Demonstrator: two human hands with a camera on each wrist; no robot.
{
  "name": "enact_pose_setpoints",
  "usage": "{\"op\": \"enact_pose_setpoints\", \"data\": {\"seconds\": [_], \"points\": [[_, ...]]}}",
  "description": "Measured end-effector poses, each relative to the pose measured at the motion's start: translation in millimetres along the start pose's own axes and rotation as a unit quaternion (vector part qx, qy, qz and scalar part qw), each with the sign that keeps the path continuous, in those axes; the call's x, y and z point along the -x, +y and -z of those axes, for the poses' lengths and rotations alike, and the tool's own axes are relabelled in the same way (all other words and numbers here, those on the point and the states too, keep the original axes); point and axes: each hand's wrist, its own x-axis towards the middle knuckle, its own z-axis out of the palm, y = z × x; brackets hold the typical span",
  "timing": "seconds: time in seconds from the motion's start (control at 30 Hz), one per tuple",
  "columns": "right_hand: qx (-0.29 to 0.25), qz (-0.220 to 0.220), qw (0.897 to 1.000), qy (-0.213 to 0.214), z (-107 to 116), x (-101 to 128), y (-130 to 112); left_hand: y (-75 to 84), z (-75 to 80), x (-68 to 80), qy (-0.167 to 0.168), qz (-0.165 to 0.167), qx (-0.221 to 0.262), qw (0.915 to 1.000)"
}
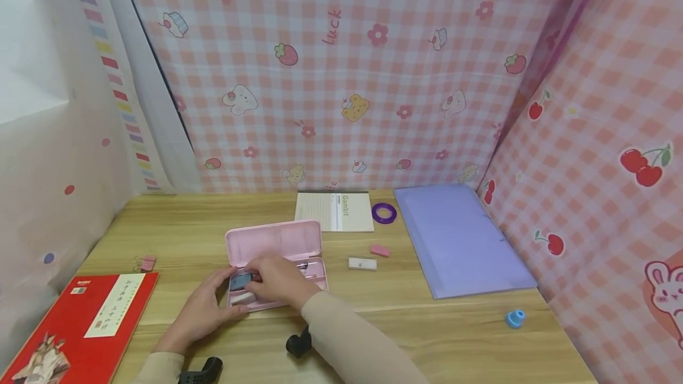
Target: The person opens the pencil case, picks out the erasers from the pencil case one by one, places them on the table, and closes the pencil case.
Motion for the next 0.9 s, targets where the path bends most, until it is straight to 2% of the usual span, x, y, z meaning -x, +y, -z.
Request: {"op": "enact_pose_setpoints", "data": {"seconds": [0.4,0.57,0.9], "points": [[0.007,-0.030,1.000,0.004,-1.7,-5.9,-3.3,2.2,1.0,1.1,0.002,0.003,0.007,1.0000],[0.006,-0.027,1.000,0.001,0.3,-5.8,-4.8,1.9,0.5,1.0,-0.005,0.016,0.009,0.9998],[0.009,-0.014,1.000,0.002,-1.8,-5.3,-0.9,0.6,0.2,0.4,-0.006,0.015,0.006,0.9999]]}}
